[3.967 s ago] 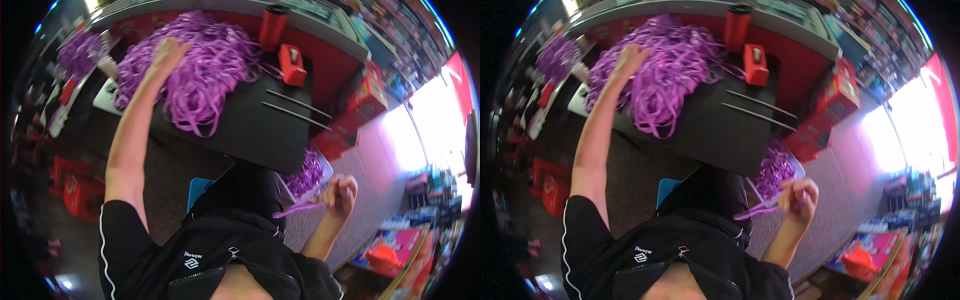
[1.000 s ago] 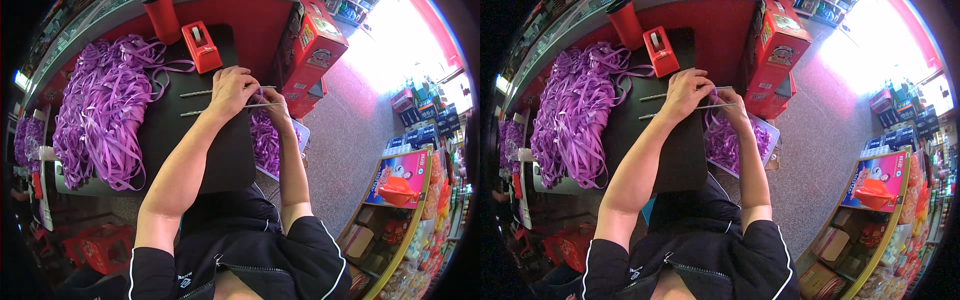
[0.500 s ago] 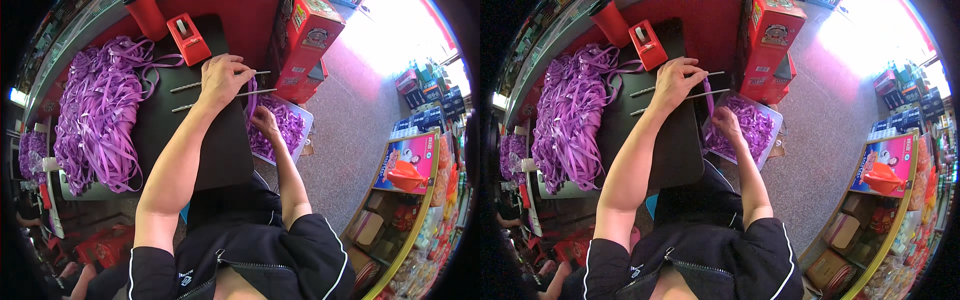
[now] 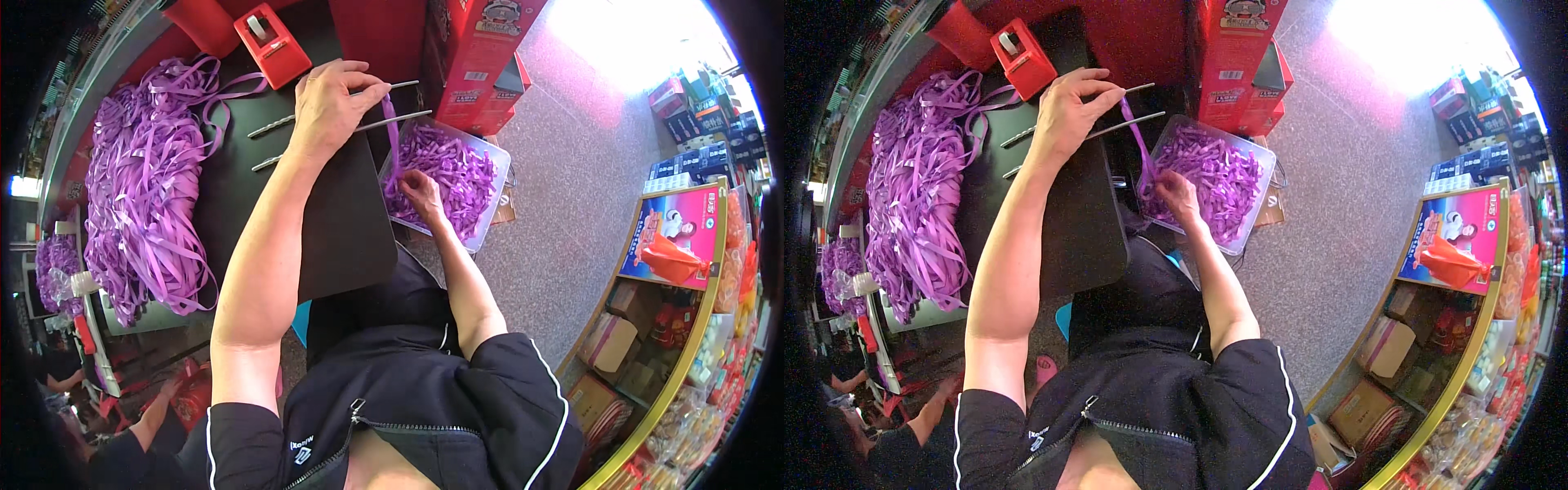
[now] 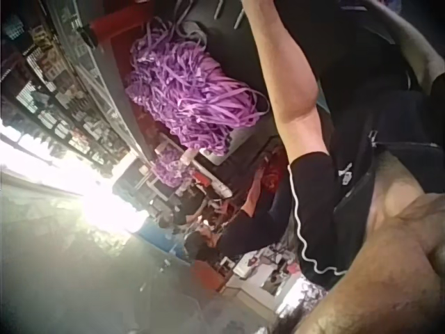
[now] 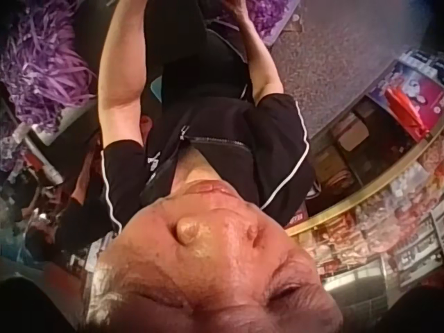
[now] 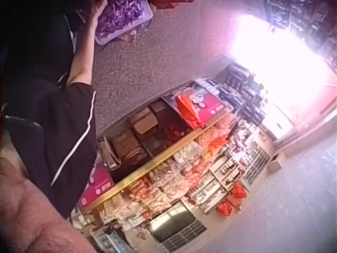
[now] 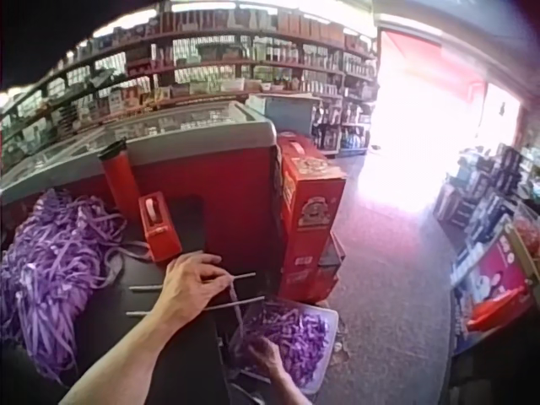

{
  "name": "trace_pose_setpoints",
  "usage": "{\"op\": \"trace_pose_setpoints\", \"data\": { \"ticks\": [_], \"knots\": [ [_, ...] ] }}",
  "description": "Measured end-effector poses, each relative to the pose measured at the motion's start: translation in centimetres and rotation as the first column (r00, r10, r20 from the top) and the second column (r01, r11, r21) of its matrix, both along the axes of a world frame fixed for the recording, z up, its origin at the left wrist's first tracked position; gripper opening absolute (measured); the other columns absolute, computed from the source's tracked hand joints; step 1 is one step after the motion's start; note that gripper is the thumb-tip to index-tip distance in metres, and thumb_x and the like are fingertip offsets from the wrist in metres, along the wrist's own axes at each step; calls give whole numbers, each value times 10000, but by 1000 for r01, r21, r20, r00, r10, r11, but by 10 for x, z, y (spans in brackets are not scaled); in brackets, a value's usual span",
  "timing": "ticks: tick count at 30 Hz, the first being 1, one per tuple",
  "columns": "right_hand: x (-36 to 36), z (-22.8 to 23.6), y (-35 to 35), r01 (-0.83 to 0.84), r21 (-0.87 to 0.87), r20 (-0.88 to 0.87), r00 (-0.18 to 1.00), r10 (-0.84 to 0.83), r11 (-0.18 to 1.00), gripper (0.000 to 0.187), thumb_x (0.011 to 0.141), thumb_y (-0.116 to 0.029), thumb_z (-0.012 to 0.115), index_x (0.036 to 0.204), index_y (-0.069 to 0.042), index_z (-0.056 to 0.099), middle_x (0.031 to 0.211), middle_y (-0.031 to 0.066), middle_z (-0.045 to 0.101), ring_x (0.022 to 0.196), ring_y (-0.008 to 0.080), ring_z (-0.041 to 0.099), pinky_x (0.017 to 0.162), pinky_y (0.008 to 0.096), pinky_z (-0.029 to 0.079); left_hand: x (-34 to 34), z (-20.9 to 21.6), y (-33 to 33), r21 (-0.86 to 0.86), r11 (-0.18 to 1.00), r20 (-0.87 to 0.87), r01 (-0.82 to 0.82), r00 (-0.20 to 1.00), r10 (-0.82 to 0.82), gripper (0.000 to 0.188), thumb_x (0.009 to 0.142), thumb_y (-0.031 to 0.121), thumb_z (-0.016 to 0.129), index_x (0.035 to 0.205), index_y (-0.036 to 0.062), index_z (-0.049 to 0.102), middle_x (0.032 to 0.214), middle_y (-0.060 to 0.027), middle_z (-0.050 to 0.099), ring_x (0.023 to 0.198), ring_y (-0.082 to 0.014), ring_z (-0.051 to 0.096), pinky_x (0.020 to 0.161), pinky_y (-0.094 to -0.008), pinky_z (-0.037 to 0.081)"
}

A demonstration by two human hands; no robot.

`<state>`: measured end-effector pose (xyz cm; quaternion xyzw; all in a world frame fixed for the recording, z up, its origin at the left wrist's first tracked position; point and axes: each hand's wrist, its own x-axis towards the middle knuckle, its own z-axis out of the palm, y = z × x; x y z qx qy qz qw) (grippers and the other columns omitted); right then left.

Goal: Measuring purple ribbon lengths against metal rods and cutting them for preparation.

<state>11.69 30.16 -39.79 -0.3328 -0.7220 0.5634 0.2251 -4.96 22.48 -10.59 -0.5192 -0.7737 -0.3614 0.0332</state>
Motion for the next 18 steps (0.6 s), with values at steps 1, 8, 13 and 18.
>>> {"op": "trace_pose_setpoints", "data": {
  "ticks": [1,8,13,18],
  "knots": [
    [2,-1,-5,-2,-6,1,1000,2,1000,193,816,-162,674,940,-15,663,758,15,642,689,73,563,645,252,468,-1,0,-2,-3,1000,3,-4,1000,4,244,805,314,689,939,122,756,1163,-121,655,1132,-278,577,982,-376,416],
    [8,-18,-18,31,-711,-170,962,-214,703,110,887,-111,624,955,-25,626,730,-5,575,604,59,504,525,200,407,0,-1,1,-1,1000,13,12,1000,-12,246,809,300,694,947,103,751,1163,-123,657,1135,-267,577,978,-356,420],
    [-2,7,-21,-19,-853,-199,936,-290,522,162,885,-213,634,871,-51,634,645,-40,509,519,32,425,454,200,322,-1,-1,-4,-15,1000,18,1,1000,0,247,815,296,691,954,100,748,1163,-124,656,1132,-267,579,978,-359,419],
    [-6,-5,-19,94,-461,-105,982,-160,882,155,856,-144,688,917,-28,605,741,-16,596,631,83,549,557,225,450,-2,-2,0,-16,1000,-1,19,1000,-19,256,818,304,690,959,98,747,1168,-126,653,1134,-268,578,975,-361,421]
  ]
}}
